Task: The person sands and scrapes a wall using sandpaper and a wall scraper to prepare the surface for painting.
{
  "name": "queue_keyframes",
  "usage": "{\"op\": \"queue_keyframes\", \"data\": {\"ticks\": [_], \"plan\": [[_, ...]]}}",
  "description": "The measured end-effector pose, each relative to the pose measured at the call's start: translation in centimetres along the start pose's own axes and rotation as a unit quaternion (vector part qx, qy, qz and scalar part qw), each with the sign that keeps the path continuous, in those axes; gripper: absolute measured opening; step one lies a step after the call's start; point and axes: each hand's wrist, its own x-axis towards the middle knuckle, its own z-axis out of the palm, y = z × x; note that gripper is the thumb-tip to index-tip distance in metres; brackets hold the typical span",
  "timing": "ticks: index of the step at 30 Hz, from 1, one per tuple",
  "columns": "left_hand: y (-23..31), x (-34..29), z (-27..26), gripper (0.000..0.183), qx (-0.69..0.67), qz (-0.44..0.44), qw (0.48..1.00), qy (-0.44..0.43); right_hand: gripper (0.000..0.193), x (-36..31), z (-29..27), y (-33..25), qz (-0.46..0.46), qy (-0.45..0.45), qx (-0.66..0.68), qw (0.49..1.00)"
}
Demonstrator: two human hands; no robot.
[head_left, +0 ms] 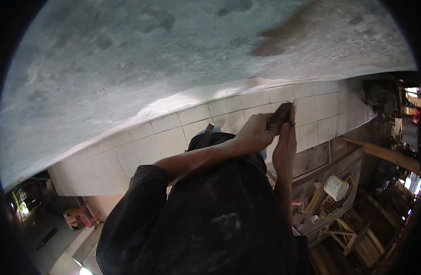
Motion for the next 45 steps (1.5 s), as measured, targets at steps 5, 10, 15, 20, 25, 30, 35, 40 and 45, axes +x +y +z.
{"op": "queue_keyframes", "data": {"ticks": [5, 10, 15, 20, 25, 30, 35, 40, 45], "plan": [[1.2, 0.4, -1.6, 0.032, -0.005, -0.130, 0.991, -0.035, 0.051, -0.3, 1.0, 0.4, -0.144, 0.010, -0.103, 0.984], [-0.3, 1.0, -2.0, 0.033, -0.048, -0.057, 0.997, -0.037, 0.050, 0.3, 1.4, -0.2, -0.098, 0.063, -0.077, 0.990], [0.6, 1.3, -3.2, 0.034, -0.058, -0.133, 0.987, -0.063, 0.051, 0.5, 1.9, -0.1, -0.116, 0.069, -0.169, 0.976], [-0.2, 2.6, -3.8, 0.035, -0.086, -0.151, 0.982, -0.072, 0.051, 0.5, 3.1, -0.6, -0.102, 0.075, -0.125, 0.984], [0.0, 3.1, -3.6, 0.034, -0.057, -0.103, 0.990, -0.083, 0.051, 2.4, 2.2, -0.3, -0.091, 0.092, -0.129, 0.983], [1.5, 4.1, -3.6, 0.033, -0.048, -0.202, 0.975, -0.079, 0.051, 2.5, 1.8, -0.5, -0.137, 0.052, -0.196, 0.970], [2.1, 4.7, -3.3, 0.032, -0.033, -0.189, 0.975, -0.112, 0.051, 3.3, 0.9, 0.0, -0.094, 0.121, -0.066, 0.986], [0.8, 4.5, -2.4, 0.033, -0.090, -0.114, 0.987, -0.065, 0.050, 3.1, 0.9, 1.3, -0.159, 0.081, -0.162, 0.970], [0.2, 5.5, -2.2, 0.036, -0.112, -0.110, 0.986, -0.058, 0.048, 2.6, 1.5, 0.5, -0.138, 0.073, -0.209, 0.965]]}}
